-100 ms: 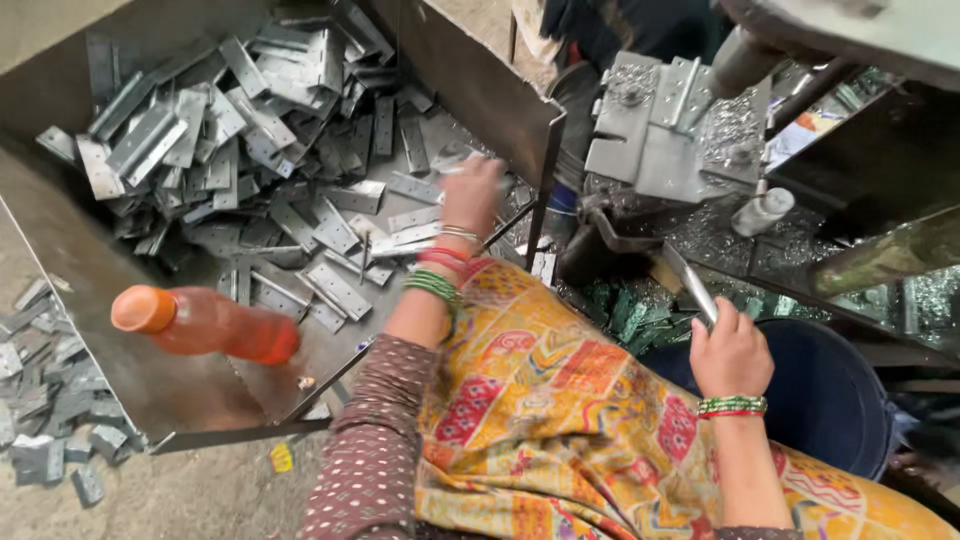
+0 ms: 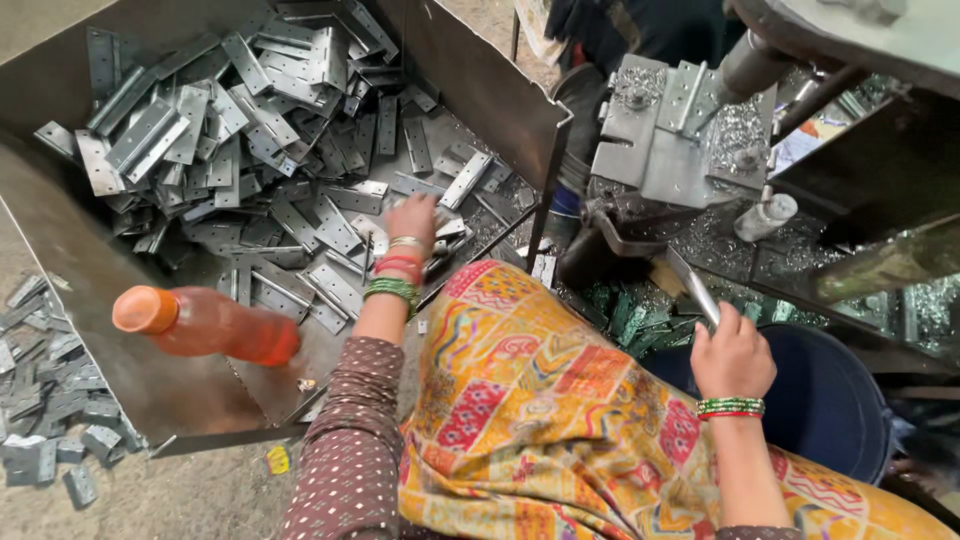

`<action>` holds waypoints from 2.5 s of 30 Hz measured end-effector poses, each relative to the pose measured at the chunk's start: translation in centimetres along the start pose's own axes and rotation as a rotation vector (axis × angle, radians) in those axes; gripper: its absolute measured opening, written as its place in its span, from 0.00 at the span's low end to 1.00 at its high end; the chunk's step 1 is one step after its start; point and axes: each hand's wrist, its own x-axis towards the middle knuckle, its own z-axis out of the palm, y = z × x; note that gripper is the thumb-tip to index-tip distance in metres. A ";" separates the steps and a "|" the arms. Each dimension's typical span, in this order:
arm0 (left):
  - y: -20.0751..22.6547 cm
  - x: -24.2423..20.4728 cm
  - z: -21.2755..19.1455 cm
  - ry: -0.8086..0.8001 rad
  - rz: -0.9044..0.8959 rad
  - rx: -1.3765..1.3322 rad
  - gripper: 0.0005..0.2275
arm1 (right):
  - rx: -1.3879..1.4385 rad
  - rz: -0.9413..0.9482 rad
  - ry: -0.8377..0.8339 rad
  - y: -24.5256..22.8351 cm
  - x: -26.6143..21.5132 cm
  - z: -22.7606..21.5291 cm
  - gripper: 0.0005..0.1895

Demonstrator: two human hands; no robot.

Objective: The person operates a manual punching machine to process metal hinge plates. They pick up each plate from a bin, place it under the press, pull a lever to activate the punch, and then remove the processed plate, repeating the cycle continuously.

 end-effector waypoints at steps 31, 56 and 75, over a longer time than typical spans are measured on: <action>22.3 2.9 -10.4 0.576 0.289 -0.114 0.13 | 0.100 0.075 -0.044 -1.4 0.1 -1.6 0.22; 36.1 -1.8 -6.3 0.129 0.438 0.069 0.19 | 0.112 0.074 -0.304 -0.9 2.9 -3.1 0.21; 34.5 0.4 -4.0 0.288 0.497 0.003 0.10 | 0.212 0.161 -0.831 1.0 -1.8 6.5 0.55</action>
